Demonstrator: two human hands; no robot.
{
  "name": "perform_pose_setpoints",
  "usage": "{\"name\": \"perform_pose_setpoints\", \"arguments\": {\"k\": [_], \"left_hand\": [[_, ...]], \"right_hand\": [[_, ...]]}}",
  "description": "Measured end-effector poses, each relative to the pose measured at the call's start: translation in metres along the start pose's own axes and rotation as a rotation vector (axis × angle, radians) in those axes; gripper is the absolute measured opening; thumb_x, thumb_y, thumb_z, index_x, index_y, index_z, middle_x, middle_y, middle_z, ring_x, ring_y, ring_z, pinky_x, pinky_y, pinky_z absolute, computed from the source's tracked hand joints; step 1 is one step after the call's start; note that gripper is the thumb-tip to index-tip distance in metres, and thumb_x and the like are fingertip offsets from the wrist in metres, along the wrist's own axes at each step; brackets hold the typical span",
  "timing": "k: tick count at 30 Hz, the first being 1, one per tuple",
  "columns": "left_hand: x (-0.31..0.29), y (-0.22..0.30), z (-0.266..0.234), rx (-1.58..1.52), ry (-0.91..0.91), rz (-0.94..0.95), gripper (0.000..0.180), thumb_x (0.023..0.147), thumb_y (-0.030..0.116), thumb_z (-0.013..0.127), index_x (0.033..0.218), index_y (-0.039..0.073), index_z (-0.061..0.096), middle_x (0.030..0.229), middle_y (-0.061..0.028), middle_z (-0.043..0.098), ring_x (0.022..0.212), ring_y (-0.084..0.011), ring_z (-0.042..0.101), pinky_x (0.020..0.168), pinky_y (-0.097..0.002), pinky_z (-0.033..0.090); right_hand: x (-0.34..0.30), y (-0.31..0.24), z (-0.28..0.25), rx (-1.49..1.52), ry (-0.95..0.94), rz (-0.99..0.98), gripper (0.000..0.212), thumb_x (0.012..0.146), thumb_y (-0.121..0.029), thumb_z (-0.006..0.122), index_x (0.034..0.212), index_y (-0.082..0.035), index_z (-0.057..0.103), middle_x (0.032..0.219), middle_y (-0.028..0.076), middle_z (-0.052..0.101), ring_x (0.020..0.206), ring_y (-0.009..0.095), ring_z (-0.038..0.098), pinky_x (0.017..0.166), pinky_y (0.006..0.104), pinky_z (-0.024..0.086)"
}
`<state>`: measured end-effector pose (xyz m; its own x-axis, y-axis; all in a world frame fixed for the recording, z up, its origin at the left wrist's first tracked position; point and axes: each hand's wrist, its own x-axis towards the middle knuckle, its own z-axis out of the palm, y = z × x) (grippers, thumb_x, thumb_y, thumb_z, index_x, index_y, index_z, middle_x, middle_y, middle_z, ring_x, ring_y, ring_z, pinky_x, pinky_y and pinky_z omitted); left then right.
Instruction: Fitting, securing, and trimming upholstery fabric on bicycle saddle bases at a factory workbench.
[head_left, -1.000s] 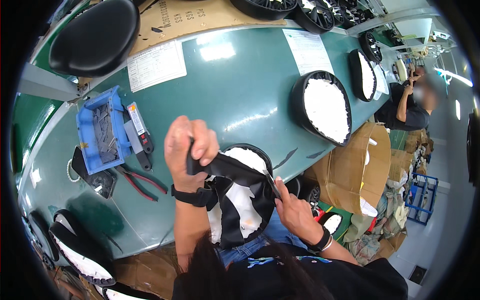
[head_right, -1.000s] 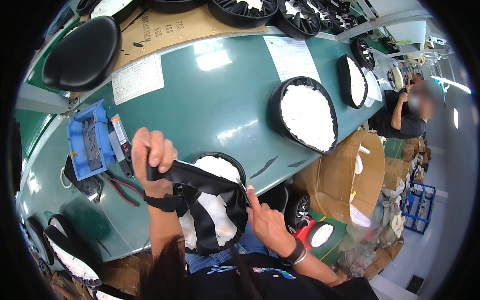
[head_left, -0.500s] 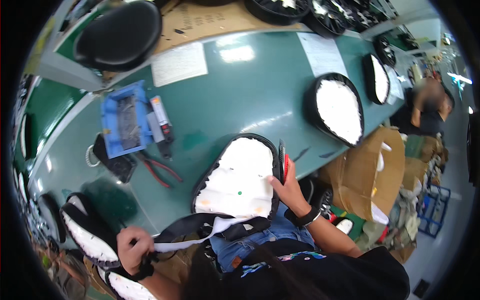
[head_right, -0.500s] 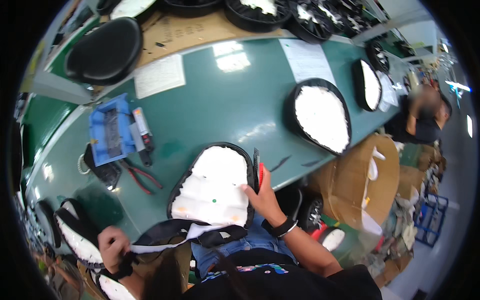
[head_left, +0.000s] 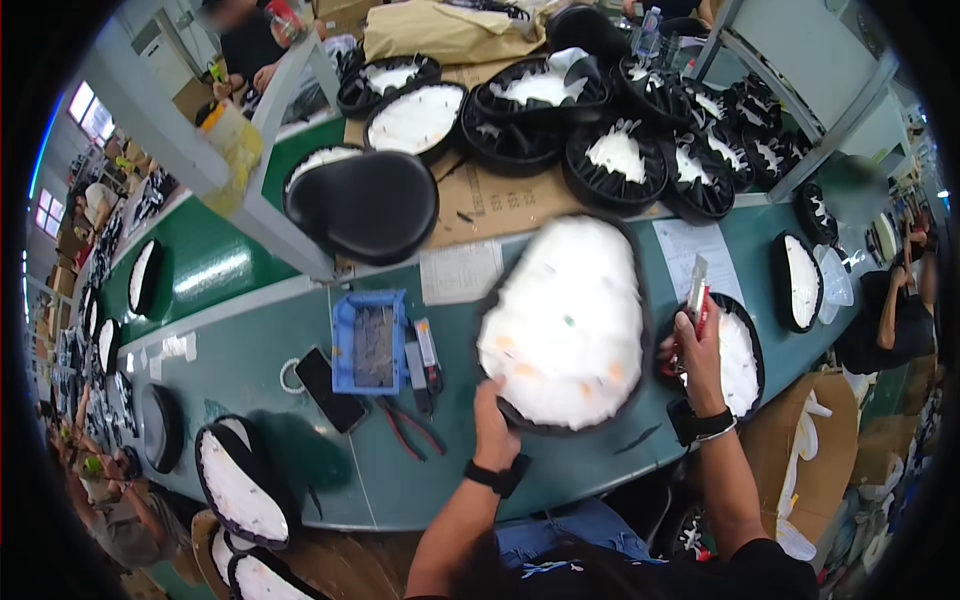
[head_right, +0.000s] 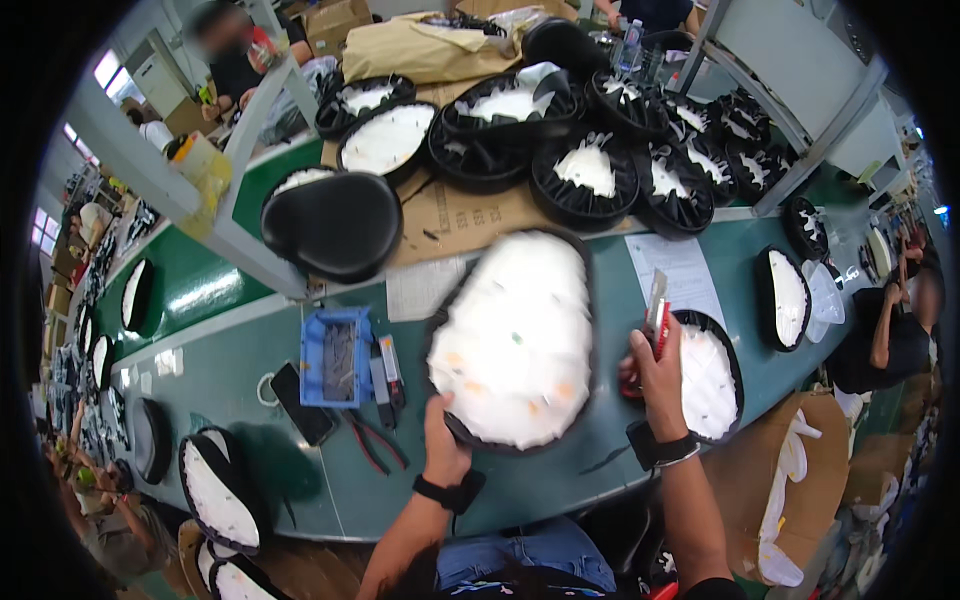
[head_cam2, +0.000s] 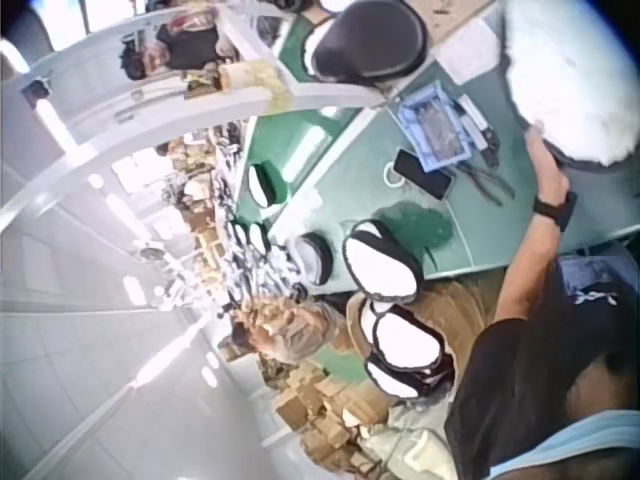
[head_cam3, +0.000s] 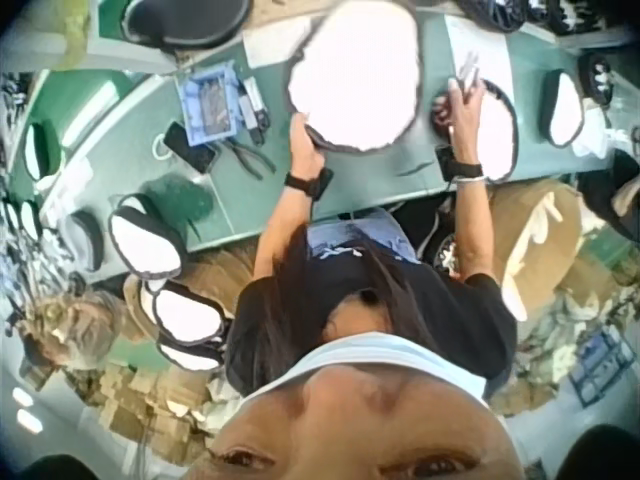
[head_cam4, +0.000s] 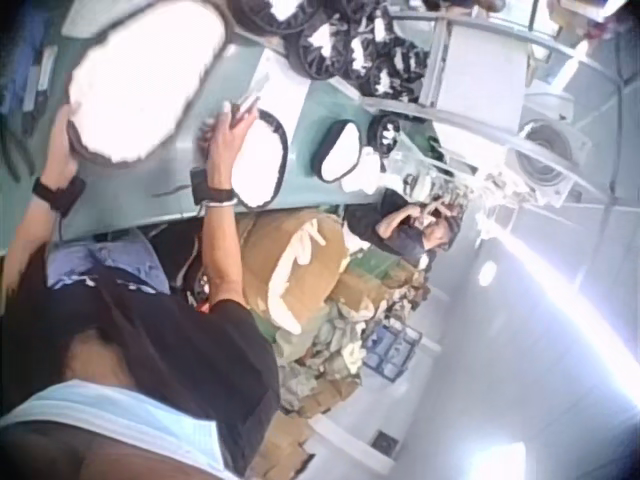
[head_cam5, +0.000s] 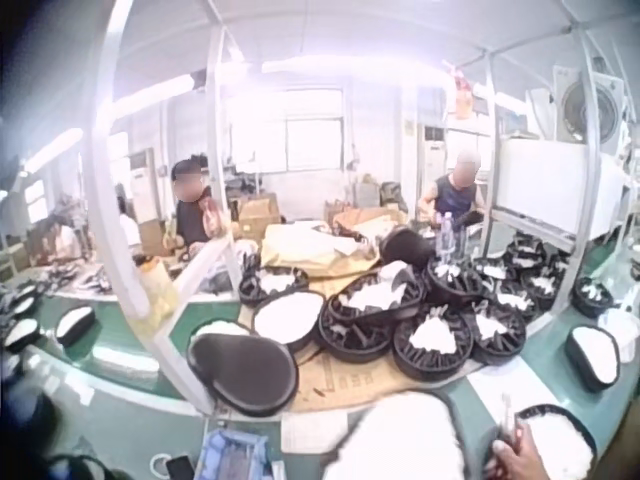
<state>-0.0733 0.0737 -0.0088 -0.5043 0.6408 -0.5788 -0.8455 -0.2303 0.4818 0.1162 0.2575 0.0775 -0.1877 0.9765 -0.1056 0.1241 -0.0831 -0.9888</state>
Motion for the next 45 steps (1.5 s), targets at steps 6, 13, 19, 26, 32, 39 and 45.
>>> {"name": "perform_pose_setpoints", "arguments": {"k": [6,13,19,26,32,39,45], "left_hand": [[0.128,0.137,0.067,-0.163,0.074,0.404,0.044,0.087,0.033,0.061,0.121,0.005,0.053,0.118,-0.0075,0.062,0.106,-0.0229,0.060,0.090,-0.0352,0.050],[0.168,0.168,0.043,-0.423,-0.104,0.705,0.053,0.095,0.044,0.052,0.130,0.005,0.048,0.122,-0.0115,0.060,0.107,-0.0245,0.059,0.089,-0.0380,0.050],[0.161,0.169,0.035,0.463,-0.163,0.249,0.055,0.100,0.049,0.036,0.117,-0.001,0.051,0.088,-0.0169,0.068,0.072,-0.0215,0.067,0.066,-0.0318,0.053],[0.079,0.140,0.068,0.431,-0.353,0.104,0.042,0.102,0.036,0.040,0.120,-0.001,0.046,0.101,-0.0206,0.064,0.084,-0.0296,0.067,0.074,-0.0364,0.055],[0.002,0.152,0.093,0.513,-0.361,0.048,0.036,0.100,0.029,0.047,0.122,0.001,0.046,0.108,-0.0178,0.062,0.093,-0.0280,0.065,0.074,-0.0351,0.055],[-0.136,0.227,0.056,1.412,-0.254,0.155,0.037,0.087,0.026,0.068,0.114,0.002,0.058,0.090,-0.0082,0.067,0.082,-0.0114,0.063,0.070,-0.0266,0.050],[-0.126,0.104,-0.041,1.084,0.032,-0.119,0.056,0.092,0.028,0.062,0.137,0.006,0.037,0.119,-0.0163,0.057,0.107,-0.0212,0.058,0.080,-0.0320,0.052]], "right_hand": [[0.066,0.006,0.011,-0.116,-0.085,0.039,0.025,0.082,-0.012,0.065,0.102,-0.004,0.053,0.074,0.001,0.054,0.050,0.008,0.051,0.045,0.0219,0.041],[0.217,0.029,0.161,0.276,-0.502,0.163,0.033,0.084,-0.010,0.064,0.115,-0.007,0.054,0.085,0.002,0.057,0.065,0.009,0.055,0.055,0.0226,0.046],[0.284,0.064,0.268,0.308,-0.295,0.299,0.038,0.081,-0.017,0.068,0.116,-0.005,0.057,0.094,0.006,0.057,0.074,0.017,0.057,0.064,0.0323,0.053],[0.267,-0.026,0.213,0.419,-0.399,0.562,0.035,0.083,-0.018,0.067,0.109,0.000,0.053,0.096,0.016,0.056,0.076,0.032,0.065,0.059,0.0377,0.060],[0.146,-0.074,0.086,0.320,-0.679,0.681,0.040,0.087,-0.021,0.067,0.114,0.002,0.050,0.097,0.019,0.063,0.076,0.034,0.068,0.057,0.0370,0.061],[-0.021,0.000,-0.070,-0.264,-0.672,0.504,0.018,0.087,-0.019,0.064,0.092,-0.003,0.057,0.082,0.007,0.064,0.077,0.019,0.069,0.058,0.0287,0.055],[-0.119,0.047,-0.102,-0.590,-0.812,0.262,0.027,0.081,-0.027,0.068,0.097,-0.005,0.064,0.076,0.016,0.061,0.070,0.029,0.063,0.064,0.0390,0.048]]}}
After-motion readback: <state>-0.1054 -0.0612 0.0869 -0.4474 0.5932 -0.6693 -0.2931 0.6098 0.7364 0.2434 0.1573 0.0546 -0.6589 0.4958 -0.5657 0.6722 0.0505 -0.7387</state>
